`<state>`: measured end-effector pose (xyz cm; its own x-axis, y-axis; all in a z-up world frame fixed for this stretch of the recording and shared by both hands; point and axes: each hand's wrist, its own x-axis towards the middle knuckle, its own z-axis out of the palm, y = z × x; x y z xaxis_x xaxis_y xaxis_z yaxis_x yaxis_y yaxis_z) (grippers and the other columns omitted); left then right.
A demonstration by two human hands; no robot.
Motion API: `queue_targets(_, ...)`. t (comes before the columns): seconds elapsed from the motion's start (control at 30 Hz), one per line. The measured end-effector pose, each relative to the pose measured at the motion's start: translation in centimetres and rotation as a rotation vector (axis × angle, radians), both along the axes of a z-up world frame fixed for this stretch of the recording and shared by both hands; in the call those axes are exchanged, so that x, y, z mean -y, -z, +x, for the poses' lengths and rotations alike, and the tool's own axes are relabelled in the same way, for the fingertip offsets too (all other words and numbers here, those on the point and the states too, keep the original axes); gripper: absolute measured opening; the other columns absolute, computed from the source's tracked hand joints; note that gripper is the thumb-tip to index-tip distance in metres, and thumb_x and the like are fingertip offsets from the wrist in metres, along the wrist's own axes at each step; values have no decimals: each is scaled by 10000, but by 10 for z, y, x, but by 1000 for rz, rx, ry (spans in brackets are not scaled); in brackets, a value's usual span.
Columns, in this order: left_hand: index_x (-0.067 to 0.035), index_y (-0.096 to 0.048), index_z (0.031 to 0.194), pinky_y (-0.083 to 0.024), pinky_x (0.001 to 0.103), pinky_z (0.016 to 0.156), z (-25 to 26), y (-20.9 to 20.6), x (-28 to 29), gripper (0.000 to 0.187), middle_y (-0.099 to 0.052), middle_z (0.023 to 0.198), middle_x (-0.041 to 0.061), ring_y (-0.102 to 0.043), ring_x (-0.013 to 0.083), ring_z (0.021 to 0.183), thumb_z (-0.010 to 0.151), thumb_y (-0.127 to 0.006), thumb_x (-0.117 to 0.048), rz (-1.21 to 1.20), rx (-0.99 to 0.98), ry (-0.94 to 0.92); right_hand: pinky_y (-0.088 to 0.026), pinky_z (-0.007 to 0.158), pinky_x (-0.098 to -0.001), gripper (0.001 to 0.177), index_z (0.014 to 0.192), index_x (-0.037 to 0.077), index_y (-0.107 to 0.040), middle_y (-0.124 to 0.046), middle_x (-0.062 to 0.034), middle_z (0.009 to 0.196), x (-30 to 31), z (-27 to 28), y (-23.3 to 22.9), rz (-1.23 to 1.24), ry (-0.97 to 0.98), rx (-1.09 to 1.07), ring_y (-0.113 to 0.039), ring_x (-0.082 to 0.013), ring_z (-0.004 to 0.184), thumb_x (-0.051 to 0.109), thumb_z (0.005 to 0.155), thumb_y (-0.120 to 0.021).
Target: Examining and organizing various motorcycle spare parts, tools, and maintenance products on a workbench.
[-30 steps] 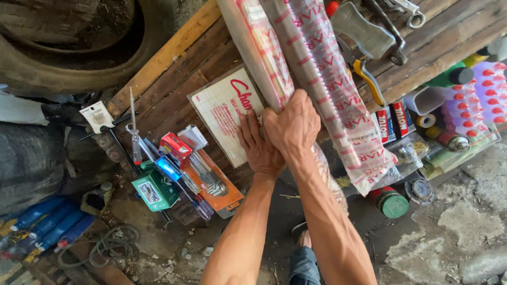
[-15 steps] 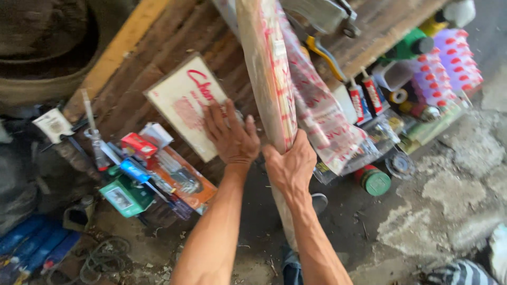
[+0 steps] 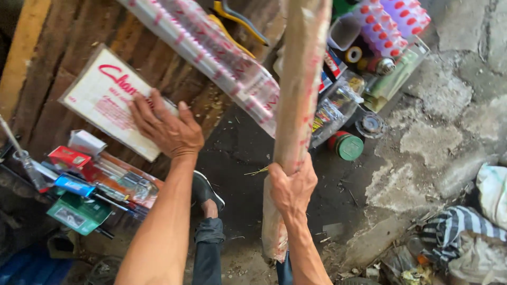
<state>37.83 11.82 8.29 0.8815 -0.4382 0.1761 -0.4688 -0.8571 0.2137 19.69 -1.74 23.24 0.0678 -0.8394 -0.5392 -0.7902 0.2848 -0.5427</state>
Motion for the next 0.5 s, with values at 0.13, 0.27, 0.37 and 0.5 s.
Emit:
queue_targets(0.13, -50, -364, 1592, -204, 633, 1290, 0, -2, -1, 591, -294, 1645, 259, -240, 488, 1544, 1145, -521, -403, 13, -19, 19, -568, 826, -356, 500, 1168, -10, -648, -750, -162, 951, 4, -34, 13, -69, 77, 68, -740, -245, 877, 185, 709, -698)
queue_targets(0.27, -51, -363, 1606, -199, 646, 1288, -2, -2, 0, 567, -294, 1647, 264, -232, 497, 1551, 1174, -505, -390, 33, -29, 31, -570, 830, -347, 467, 1168, -18, -646, -750, -144, 973, 6, -60, 36, -93, 201, 131, -731, -226, 890, 148, 733, -680)
queue_targets(0.37, -54, -372, 1603, -203, 647, 1289, -3, -1, 0, 554, -304, 1645, 261, -238, 490, 1555, 1187, -487, -401, 51, -16, 34, -577, 817, -352, 458, 1155, -24, -639, -749, -148, 965, -1, -76, 61, -75, 268, 115, -733, -225, 878, 149, 735, -691)
queue_targets(0.5, -49, -384, 1595, -213, 644, 1286, -2, 2, -1, 553, -307, 1651, 264, -253, 475, 1564, 1200, -452, -431, 75, -8, 29, -585, 796, -366, 460, 1143, -34, -624, -748, -160, 953, -16, -88, 103, -78, 307, 98, -739, -237, 861, 157, 733, -707)
